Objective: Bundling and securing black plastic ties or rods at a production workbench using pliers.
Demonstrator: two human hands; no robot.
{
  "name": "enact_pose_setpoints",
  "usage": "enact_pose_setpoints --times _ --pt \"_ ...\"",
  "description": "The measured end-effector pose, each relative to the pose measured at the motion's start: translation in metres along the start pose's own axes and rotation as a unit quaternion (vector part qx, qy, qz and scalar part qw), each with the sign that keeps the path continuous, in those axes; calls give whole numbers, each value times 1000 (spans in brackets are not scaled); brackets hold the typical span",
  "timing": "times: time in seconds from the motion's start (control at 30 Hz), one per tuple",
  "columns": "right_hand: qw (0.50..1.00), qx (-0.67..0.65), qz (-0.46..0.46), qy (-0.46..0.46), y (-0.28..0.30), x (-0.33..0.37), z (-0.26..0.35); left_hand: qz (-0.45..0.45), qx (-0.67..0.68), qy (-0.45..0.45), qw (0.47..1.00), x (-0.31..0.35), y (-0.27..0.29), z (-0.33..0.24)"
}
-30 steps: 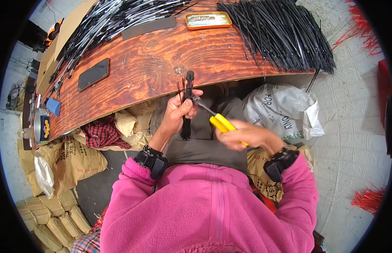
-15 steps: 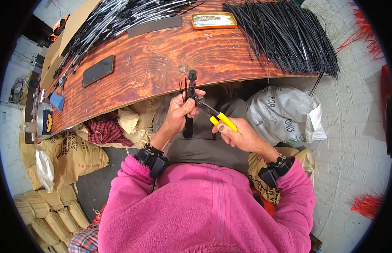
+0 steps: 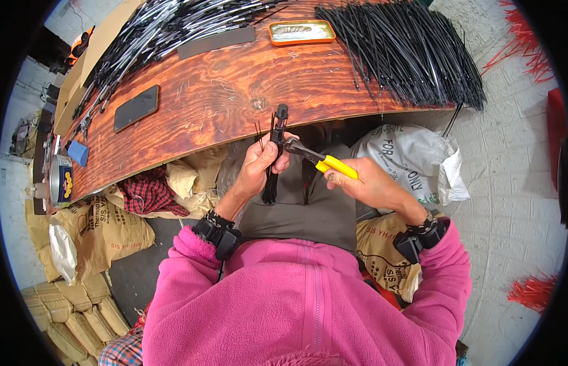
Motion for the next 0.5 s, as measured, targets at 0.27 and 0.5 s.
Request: enact_pose_setpoints --times 0.27,0.5 --pt "995 65 31 -62 22 4 23 3 -40 -4 999 -1 0 5" --pt "994 99 20 -31 20 8 17 6 -69 15 998 3 -2 7"
Point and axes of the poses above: each hand's wrist, its own x-axis away from the middle knuckle, its own y-axis out of the back of the hand, z = x × y, the point moved 2 cm from there along -x, towards the middle knuckle, and after that the axes turned 2 degrees about -z, right-handed, at the moved point
